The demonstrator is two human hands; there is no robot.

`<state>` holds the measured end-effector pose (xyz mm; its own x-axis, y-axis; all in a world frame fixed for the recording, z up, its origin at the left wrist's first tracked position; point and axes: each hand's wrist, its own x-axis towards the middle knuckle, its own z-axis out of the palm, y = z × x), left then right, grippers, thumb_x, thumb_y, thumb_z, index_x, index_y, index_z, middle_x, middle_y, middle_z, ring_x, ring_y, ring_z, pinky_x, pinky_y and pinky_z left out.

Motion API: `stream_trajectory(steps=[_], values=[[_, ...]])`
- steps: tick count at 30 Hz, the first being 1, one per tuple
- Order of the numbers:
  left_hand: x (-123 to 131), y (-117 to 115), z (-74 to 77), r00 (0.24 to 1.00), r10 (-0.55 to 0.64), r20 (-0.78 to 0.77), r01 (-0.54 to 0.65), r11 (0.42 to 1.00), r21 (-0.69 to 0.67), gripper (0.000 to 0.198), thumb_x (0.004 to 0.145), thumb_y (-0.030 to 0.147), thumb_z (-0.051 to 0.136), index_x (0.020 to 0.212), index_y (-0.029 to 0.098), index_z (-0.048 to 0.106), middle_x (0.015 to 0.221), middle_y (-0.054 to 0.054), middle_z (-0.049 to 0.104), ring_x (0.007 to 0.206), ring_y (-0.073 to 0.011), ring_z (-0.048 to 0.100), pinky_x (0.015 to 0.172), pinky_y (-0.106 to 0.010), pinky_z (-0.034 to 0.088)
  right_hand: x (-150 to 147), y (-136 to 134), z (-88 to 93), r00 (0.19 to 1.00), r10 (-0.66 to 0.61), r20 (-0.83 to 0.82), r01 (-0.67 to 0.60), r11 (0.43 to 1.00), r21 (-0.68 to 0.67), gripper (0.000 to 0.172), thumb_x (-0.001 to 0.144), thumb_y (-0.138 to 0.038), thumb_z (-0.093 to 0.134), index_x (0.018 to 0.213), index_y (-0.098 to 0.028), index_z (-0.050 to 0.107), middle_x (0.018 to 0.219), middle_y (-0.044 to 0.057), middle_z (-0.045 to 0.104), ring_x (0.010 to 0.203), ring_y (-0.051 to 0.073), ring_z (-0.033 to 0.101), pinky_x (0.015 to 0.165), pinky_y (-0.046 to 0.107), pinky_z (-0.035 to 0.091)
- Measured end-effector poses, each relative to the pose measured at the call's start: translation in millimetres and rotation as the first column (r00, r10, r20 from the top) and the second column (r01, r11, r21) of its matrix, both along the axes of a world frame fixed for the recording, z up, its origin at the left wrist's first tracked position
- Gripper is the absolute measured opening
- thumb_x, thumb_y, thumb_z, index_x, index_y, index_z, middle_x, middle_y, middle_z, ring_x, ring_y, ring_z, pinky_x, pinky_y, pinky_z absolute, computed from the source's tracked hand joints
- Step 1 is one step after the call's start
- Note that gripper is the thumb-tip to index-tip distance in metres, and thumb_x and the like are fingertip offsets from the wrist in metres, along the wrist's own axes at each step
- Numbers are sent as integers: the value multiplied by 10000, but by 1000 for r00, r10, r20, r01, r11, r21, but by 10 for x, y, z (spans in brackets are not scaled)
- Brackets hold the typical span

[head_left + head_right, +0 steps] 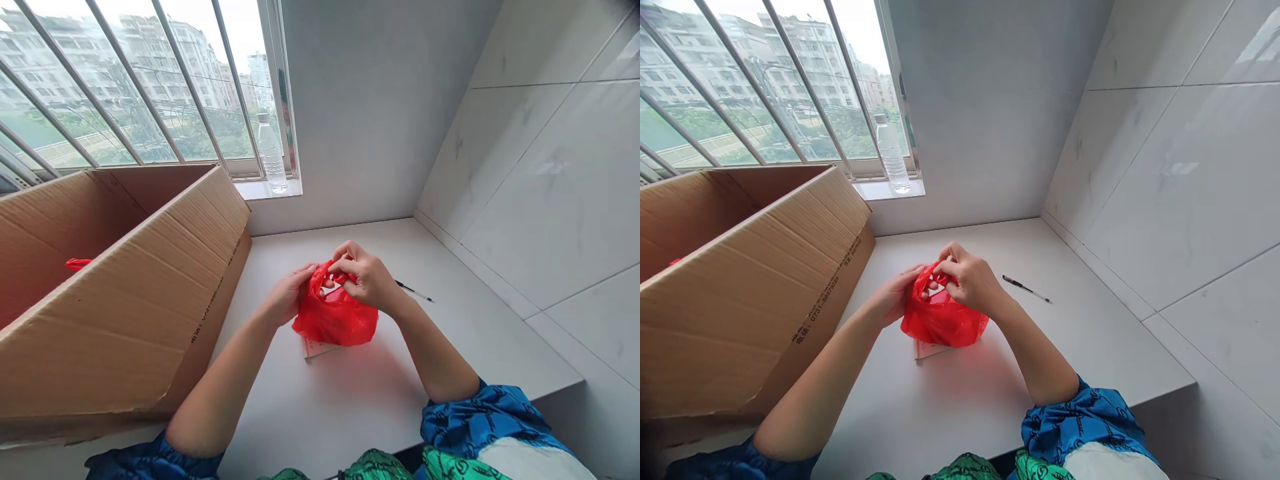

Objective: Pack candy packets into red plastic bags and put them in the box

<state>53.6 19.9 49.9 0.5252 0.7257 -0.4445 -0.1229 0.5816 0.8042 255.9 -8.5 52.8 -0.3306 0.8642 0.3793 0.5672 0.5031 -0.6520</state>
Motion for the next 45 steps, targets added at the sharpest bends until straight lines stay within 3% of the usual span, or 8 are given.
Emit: stream_trajectory(steps=[7,14,18,22,26,30,36,45], values=[[-50,-40,-68,1000,6,-18,-5,999,38,396,759,418,787,1088,221,690,923,-61,724,742,-161,687,609,-240,527,-66,-31,-43,998,13,-61,-12,1000,10,197,902,-142,535,1008,-261,652,1047,46,619,798,144,620,686,280,498],[-458,82,-286,863,499,-74,-464,844,268,338,685,355,854,948,182,729,919,-33,713,783,-110,653,882,-303,544,356,-384,-174,915,-54,-400,1,991,-131,64,908,-290,645,855,-279,679,955,52,670,1000,236,646,872,423,537],[-733,-4,-512,806,576,-139,-503,789,352,364,711,387,830,972,163,712,971,-53,691,899,-149,651,940,-338,531,659,-658,-388,868,-221,-445,26,914,-404,175,878,-362,683,741,-260,645,821,42,659,860,232,650,811,424,543],[-803,-214,-637,872,434,-226,-342,871,353,626,841,490,697,1373,237,486,1190,-87,650,1116,-228,632,1024,-442,487,797,-764,-579,917,-255,-306,-13,749,-662,360,865,-491,664,1172,-308,632,1227,74,646,1126,272,626,931,463,538],[-643,-310,-650,848,162,-504,35,933,358,592,909,573,564,1414,288,443,1475,-113,462,1380,-287,428,1112,-480,385,715,-616,-721,969,-244,35,224,813,-537,796,828,-557,681,1510,-396,302,1615,35,264,1448,307,332,1145,544,360],[-232,-215,-567,812,167,-559,284,725,628,433,932,513,554,1282,258,556,1412,-98,525,1324,-281,479,1072,-441,415,352,-281,-816,996,-9,84,37,941,-337,956,855,-586,634,1582,-328,70,1641,74,199,1513,299,171,1209,560,228],[-30,-260,-686,691,326,-645,524,388,758,209,990,286,450,1082,229,629,1036,-46,699,1015,-212,631,1016,-424,442,-60,-144,-1118,996,24,81,-13,991,-135,759,962,-514,496,1575,-220,157,1264,129,640,1288,267,535,1178,558,294],[-170,-434,-1148,438,363,-822,790,280,545,577,975,274,384,1531,135,315,1582,-121,336,1483,-277,270,1198,-474,261,-180,-335,-1536,903,22,430,39,991,-131,710,988,-542,379,1565,-154,235,1606,124,286,1501,313,206,1206,565,212]])
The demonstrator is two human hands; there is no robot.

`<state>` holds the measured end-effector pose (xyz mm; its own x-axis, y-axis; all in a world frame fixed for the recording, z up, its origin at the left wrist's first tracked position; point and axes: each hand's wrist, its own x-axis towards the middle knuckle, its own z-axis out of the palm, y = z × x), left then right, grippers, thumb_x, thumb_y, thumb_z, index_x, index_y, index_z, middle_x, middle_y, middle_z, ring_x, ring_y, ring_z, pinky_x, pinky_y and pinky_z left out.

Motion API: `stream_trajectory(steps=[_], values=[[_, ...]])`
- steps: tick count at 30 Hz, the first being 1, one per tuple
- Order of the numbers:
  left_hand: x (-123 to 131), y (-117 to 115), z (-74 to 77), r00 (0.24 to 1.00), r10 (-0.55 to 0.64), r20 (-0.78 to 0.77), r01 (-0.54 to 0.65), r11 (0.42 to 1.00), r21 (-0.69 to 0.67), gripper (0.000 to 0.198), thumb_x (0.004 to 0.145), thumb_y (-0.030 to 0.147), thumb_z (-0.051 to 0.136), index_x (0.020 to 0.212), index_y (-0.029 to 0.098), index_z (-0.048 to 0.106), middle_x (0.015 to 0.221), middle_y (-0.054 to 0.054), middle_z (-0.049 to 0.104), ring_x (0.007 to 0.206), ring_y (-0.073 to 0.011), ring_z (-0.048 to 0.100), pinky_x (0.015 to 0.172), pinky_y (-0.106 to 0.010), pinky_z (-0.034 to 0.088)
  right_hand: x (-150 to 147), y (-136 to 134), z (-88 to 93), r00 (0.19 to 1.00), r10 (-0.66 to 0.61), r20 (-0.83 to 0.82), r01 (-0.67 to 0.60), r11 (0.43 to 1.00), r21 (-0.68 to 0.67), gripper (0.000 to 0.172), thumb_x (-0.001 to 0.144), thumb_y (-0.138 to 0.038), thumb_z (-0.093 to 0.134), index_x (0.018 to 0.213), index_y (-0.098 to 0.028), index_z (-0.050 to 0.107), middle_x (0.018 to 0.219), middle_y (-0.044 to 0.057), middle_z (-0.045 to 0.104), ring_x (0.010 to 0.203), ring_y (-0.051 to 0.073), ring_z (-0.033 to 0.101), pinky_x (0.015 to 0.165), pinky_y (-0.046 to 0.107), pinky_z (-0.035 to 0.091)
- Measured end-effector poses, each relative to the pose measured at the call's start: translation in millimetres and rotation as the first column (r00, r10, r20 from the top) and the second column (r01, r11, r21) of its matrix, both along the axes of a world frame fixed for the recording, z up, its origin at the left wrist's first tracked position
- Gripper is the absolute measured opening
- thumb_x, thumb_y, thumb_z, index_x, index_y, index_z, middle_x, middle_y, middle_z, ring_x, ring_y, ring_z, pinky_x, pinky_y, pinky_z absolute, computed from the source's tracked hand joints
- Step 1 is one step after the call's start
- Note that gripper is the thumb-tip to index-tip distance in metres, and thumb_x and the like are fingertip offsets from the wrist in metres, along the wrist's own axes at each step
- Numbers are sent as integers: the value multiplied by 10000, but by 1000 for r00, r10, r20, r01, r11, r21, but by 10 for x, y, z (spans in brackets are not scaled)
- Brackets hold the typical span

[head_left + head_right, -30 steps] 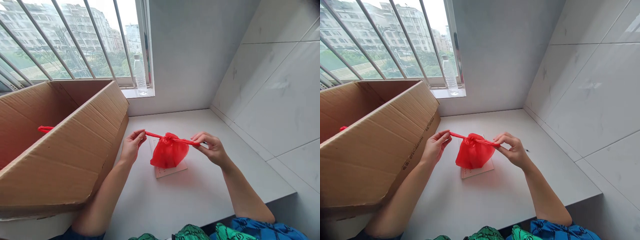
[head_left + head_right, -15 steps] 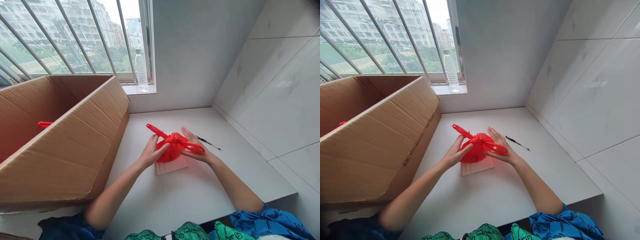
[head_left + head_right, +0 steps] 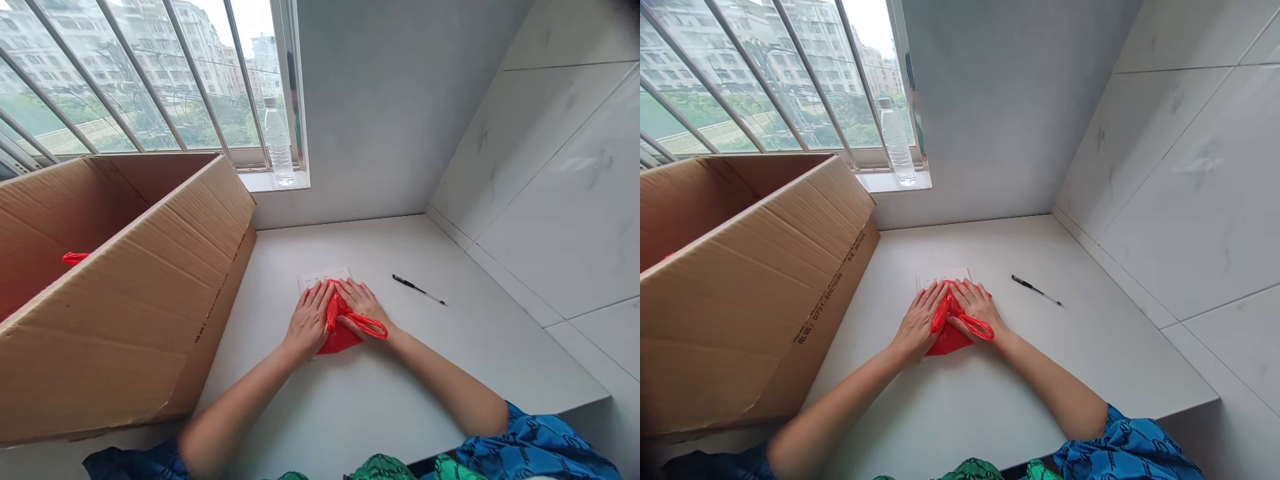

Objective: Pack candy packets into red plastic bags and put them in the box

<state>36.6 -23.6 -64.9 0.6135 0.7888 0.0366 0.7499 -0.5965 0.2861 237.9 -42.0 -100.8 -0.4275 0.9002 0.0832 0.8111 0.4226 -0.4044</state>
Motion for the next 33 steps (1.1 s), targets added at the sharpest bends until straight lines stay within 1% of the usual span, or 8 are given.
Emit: stream_trajectory(steps=[4,11,19,24,27,29,31,33], values=[[24,34,-100,999,-2,-43,2,1000,11,548,984,298,375,1506,131,375,1564,-109,370,1473,-281,298,1201,-473,256,-1,19,21,1000,5,27,-4,998,-59,671,1007,-528,325,1558,-149,265,1610,95,279,1507,285,198,1225,524,192],[26,10,-215,999,13,45,-13,1000,1,543,983,286,369,1502,125,381,1551,-106,395,1465,-261,320,1204,-460,276,-19,-17,47,1000,2,-1,-2,990,-143,667,1023,-530,258,1571,-154,216,1636,49,200,1525,231,131,1253,464,141],[30,-12,-271,993,48,109,-45,999,-29,532,1003,313,349,1513,162,363,1542,-102,413,1466,-248,319,1211,-481,264,-16,-29,73,1000,15,-10,-17,984,-178,683,1022,-550,215,1583,-165,154,1642,53,169,1530,211,102,1255,462,115],[59,-27,-236,990,54,130,-46,997,-64,517,997,285,353,1504,184,379,1541,-91,419,1465,-237,319,1213,-491,252,4,-54,45,1000,11,-21,-14,988,-153,676,1023,-546,226,1583,-174,158,1636,69,206,1526,221,125,1247,475,147],[86,-60,-148,975,76,210,-58,994,-89,458,996,304,375,1433,206,477,1504,-84,472,1429,-238,378,1197,-493,279,52,-67,53,997,-12,-73,6,996,-84,668,1012,-544,304,1566,-178,229,1615,102,275,1499,243,232,1219,488,231],[90,-118,-52,932,156,328,-120,984,-128,383,989,347,421,1304,210,590,1413,-87,560,1341,-241,479,1153,-472,351,98,-80,115,989,-25,-148,25,1000,-2,607,995,-515,399,1506,-189,379,1543,117,416,1430,248,373,1196,481,281],[75,-214,80,863,274,424,-215,959,-183,339,977,408,465,1164,198,655,1276,-94,640,1215,-244,568,1077,-444,430,137,-115,238,968,-16,-251,36,997,74,432,983,-463,461,1328,-237,592,1321,88,638,1283,234,537,1188,487,289],[53,-343,250,817,361,450,-286,931,-227,357,976,457,466,1046,178,679,1104,-97,696,1072,-243,632,972,-410,495,153,-190,410,917,-11,-399,48,995,84,300,974,-455,497,1070,-275,717,1021,42,747,1084,224,650,1177,514,297]])
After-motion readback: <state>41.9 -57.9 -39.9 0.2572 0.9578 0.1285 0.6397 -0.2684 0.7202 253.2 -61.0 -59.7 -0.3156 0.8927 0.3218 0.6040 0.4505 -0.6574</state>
